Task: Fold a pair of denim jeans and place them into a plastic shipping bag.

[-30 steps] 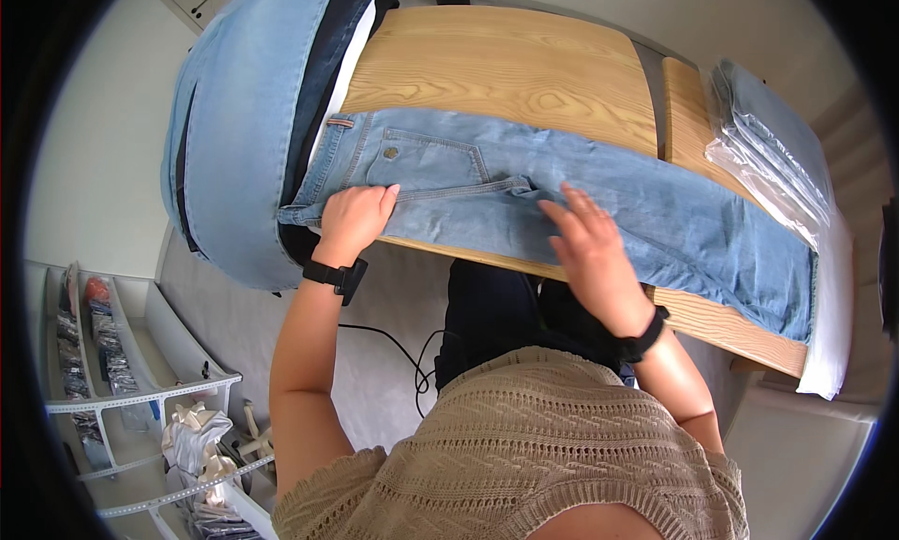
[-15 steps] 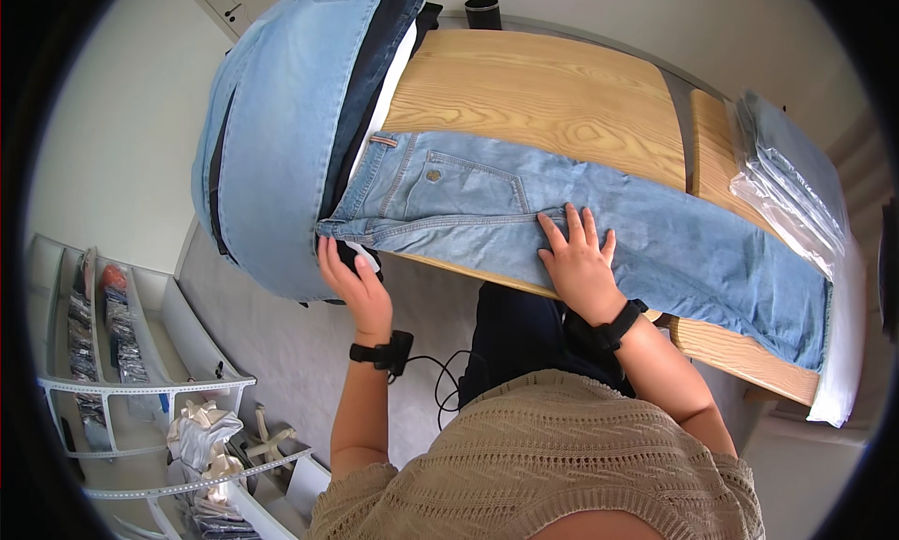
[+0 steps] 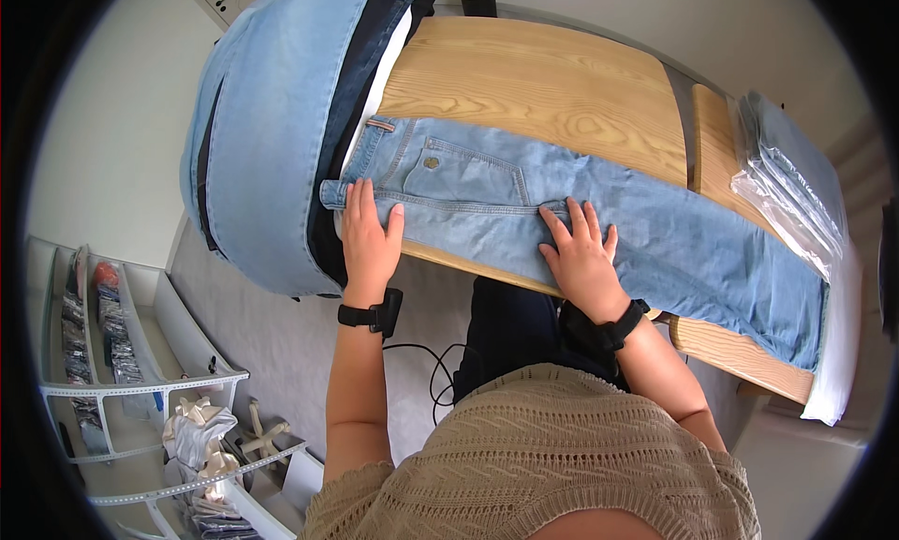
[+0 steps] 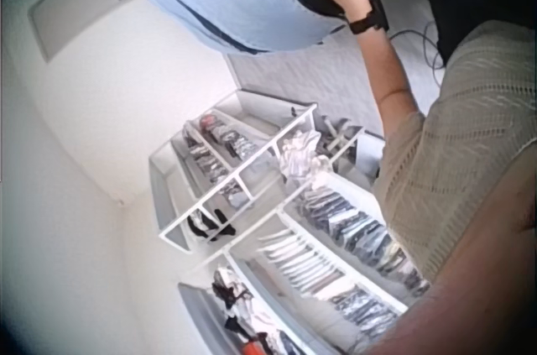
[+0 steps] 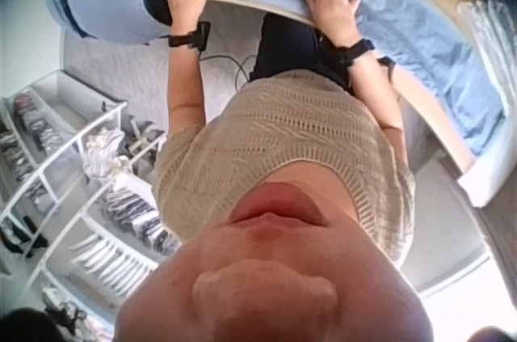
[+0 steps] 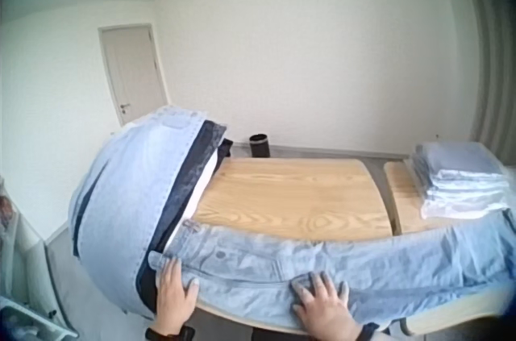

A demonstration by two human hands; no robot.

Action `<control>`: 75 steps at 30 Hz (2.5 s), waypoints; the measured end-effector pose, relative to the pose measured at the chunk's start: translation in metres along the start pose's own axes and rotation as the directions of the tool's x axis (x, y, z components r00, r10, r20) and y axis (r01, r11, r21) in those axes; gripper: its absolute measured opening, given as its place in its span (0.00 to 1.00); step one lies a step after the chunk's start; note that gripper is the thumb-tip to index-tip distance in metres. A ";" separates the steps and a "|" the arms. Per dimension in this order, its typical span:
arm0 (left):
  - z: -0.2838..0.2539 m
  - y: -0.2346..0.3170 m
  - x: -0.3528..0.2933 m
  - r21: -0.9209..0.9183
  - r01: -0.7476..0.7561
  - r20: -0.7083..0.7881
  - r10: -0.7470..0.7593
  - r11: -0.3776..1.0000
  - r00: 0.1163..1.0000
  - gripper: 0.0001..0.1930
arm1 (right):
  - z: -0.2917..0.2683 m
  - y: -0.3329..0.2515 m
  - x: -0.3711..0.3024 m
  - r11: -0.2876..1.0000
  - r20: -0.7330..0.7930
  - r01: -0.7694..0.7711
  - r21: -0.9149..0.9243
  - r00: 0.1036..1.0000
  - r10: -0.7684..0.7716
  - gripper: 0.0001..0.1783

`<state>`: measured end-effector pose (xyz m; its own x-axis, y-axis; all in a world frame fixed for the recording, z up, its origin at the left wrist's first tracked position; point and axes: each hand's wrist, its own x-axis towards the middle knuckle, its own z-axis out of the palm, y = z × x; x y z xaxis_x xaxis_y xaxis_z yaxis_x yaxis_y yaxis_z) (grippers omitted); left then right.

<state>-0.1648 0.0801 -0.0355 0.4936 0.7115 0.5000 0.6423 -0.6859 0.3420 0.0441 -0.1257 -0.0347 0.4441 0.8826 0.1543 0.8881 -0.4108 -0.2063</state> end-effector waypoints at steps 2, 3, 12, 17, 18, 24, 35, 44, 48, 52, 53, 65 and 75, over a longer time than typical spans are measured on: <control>-0.001 0.000 0.005 0.056 0.004 0.071 -0.008 0.998 0.997 0.26 | -0.003 0.002 0.002 1.000 -0.005 -0.002 0.015 1.000 0.002 0.30; 0.001 0.001 0.007 0.059 -0.022 0.051 0.019 0.998 0.999 0.24 | -0.006 0.005 0.003 0.986 -0.016 -0.032 0.166 0.999 0.035 0.30; -0.004 0.013 0.013 0.127 0.006 0.144 -0.024 0.992 0.989 0.30 | -0.017 0.029 0.039 0.890 -0.078 -0.167 0.425 0.972 0.220 0.08; -0.001 0.020 0.012 0.199 -0.019 0.196 -0.021 0.980 0.980 0.34 | -0.014 0.028 0.032 0.958 -0.144 -0.166 0.235 0.969 0.203 0.18; 0.001 0.019 0.013 0.211 -0.021 0.223 -0.027 0.977 0.974 0.35 | -0.022 0.024 0.023 0.979 -0.158 -0.122 0.161 0.976 0.147 0.22; 0.002 0.007 0.014 0.243 -0.032 0.255 -0.032 0.969 0.967 0.33 | -0.060 0.039 -0.069 1.000 -0.093 0.004 0.030 0.996 -0.001 0.31; 0.007 -0.018 0.014 0.280 -0.076 0.264 0.000 0.957 0.965 0.30 | -0.120 0.184 -0.143 0.879 -0.293 -0.318 0.356 0.855 0.428 0.22; 0.014 -0.025 0.018 0.335 -0.074 0.269 -0.019 0.939 0.963 0.29 | -0.118 0.459 -0.313 0.124 -0.169 -0.211 0.970 -0.211 0.963 0.27; 0.021 -0.035 0.019 0.325 -0.069 0.274 -0.024 0.943 0.961 0.29 | -0.113 0.534 -0.356 -0.027 0.025 -0.305 0.952 -0.011 1.000 0.25; 0.017 -0.033 0.022 0.348 -0.064 0.300 -0.047 0.935 0.953 0.29 | -0.134 0.500 -0.297 -0.220 0.220 0.016 0.975 -0.017 0.975 0.14; 0.018 -0.032 0.023 0.349 -0.065 0.301 -0.046 0.935 0.953 0.29 | -0.140 0.497 -0.292 -0.263 0.247 0.127 0.957 0.129 0.960 0.16; 0.018 -0.029 0.025 0.288 -0.033 0.337 -0.069 0.957 0.939 0.30 | -0.130 0.510 -0.327 -0.124 0.090 0.214 0.969 0.160 0.983 0.14; 0.013 -0.019 0.026 0.259 -0.046 0.310 -0.038 0.965 0.950 0.31 | -0.161 0.473 -0.286 -0.292 0.181 0.322 0.901 0.334 0.925 0.21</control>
<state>-0.1569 0.1133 -0.0391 0.6265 0.7490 0.2157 0.7487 -0.6552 0.1009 0.3560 -0.6091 -0.0209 0.9484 -0.0444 -0.3140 -0.2231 0.6100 -0.7604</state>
